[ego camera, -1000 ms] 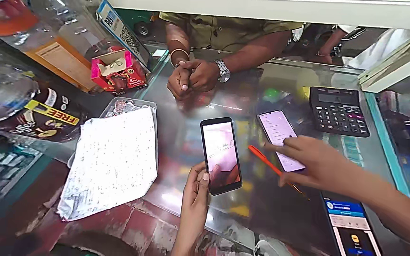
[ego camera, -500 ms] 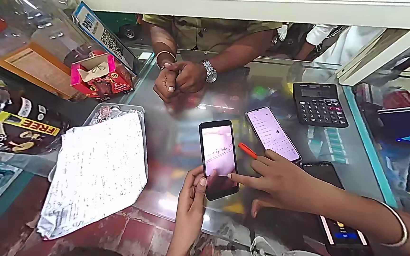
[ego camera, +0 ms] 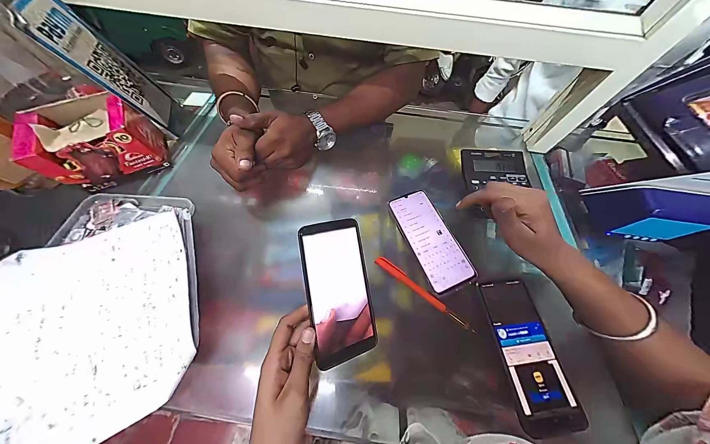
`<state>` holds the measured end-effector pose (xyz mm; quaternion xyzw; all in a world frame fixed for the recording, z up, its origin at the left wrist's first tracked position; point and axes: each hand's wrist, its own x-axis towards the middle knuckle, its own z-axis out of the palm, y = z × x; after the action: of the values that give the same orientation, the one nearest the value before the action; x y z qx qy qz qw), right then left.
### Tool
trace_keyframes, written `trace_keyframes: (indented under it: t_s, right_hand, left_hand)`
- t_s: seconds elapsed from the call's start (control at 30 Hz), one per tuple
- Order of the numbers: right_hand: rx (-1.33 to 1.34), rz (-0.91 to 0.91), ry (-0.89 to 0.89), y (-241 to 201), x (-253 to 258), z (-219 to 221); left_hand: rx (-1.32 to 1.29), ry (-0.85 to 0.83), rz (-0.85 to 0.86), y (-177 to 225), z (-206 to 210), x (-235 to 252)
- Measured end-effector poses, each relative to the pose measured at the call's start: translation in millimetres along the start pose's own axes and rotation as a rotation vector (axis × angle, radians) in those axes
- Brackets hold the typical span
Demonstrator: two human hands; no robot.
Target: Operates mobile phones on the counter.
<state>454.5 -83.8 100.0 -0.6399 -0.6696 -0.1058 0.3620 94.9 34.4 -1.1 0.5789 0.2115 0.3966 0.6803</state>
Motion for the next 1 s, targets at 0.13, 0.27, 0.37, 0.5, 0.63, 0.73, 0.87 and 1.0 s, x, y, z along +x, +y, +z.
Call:
trace_keyframes:
  t_s: [0.13, 0.27, 0.37, 0.5, 0.63, 0.73, 0.87, 1.0]
  right_hand:
    - [0.026, 0.074, -0.096, 25, -13, 26]
    - [0.021, 0.053, -0.111, 22, -15, 31]
    - [-0.009, 0.055, -0.162, 24, -21, 38]
    - [-0.074, 0.090, -0.162, 18, -17, 44]
    - [-0.141, 0.138, -0.198, 13, -15, 49]
    - [-0.160, 0.145, -0.200, 14, -16, 50]
    - [-0.174, 0.151, -0.228, 13, -14, 50]
    - [-0.193, 0.154, -0.251, 13, -15, 51]
  left_hand:
    - [-0.003, -0.009, 0.000, 0, -2, 2]
    - [0.017, 0.005, -0.011, 0, 0, -1]
    - [0.020, 0.000, 0.008, 0, 0, -1]
    - [0.016, -0.003, 0.005, 1, 1, -1]
    - [0.022, 0.001, 0.004, 1, 0, 0]
    - [0.017, 0.002, 0.004, 1, 1, -1]
    - [0.019, 0.012, -0.005, 2, 2, 0]
    - [0.018, 0.010, 0.003, 2, 3, -1]
